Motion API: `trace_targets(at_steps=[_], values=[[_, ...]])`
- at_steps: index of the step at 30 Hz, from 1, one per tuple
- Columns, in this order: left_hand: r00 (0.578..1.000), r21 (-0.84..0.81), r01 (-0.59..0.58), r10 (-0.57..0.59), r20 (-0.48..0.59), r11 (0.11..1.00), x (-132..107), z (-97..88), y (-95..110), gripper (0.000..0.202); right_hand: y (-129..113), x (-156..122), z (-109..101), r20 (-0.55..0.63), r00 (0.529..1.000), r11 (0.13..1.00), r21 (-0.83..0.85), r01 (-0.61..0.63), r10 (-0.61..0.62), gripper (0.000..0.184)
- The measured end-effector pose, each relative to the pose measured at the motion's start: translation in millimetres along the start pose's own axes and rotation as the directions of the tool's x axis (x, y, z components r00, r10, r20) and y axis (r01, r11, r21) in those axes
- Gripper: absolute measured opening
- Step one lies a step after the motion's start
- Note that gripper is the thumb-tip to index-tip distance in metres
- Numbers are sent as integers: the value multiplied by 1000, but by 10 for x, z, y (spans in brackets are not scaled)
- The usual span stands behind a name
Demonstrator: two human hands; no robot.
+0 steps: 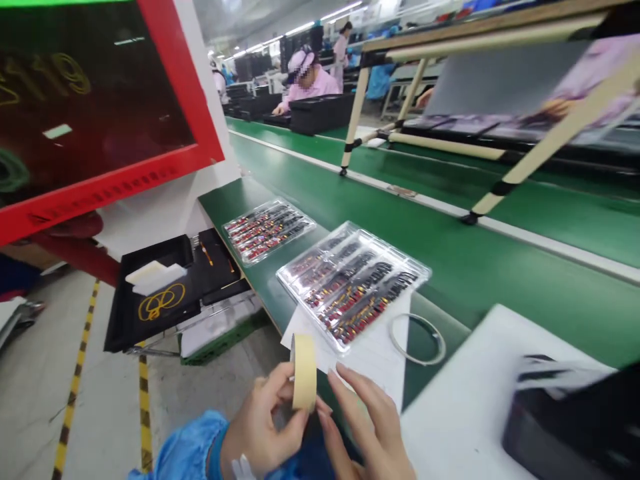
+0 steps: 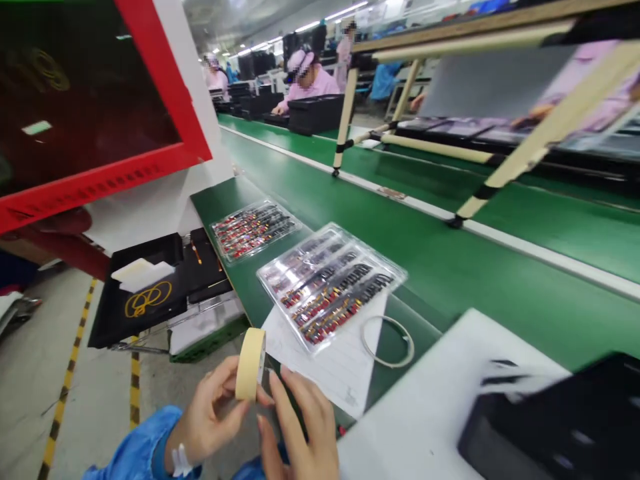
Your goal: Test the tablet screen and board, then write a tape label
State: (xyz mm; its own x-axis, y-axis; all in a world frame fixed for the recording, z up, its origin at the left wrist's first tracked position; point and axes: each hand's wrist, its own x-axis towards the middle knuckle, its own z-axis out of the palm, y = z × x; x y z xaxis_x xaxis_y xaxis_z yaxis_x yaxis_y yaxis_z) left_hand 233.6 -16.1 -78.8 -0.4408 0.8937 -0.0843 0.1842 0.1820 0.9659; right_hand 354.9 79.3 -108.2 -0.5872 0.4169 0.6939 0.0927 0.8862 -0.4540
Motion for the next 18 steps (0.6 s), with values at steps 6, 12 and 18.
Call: trace_targets(at_steps=[6, 12, 18], values=[[996, 193, -88, 81, 43, 977, 17, 187, 107, 44, 66, 84, -129, -76, 997, 998, -63, 7, -12, 35], [993, 188, -112, 100, 69, 976, 35, 307, 108, 42, 83, 6, -215, -146, 988, 998, -19, -62, 59, 17], [994, 111, 0, -12, 105, 994, 67, 326, 146, 43, -1, -69, -274, -161, 979, 972, 217, -87, 123, 10]])
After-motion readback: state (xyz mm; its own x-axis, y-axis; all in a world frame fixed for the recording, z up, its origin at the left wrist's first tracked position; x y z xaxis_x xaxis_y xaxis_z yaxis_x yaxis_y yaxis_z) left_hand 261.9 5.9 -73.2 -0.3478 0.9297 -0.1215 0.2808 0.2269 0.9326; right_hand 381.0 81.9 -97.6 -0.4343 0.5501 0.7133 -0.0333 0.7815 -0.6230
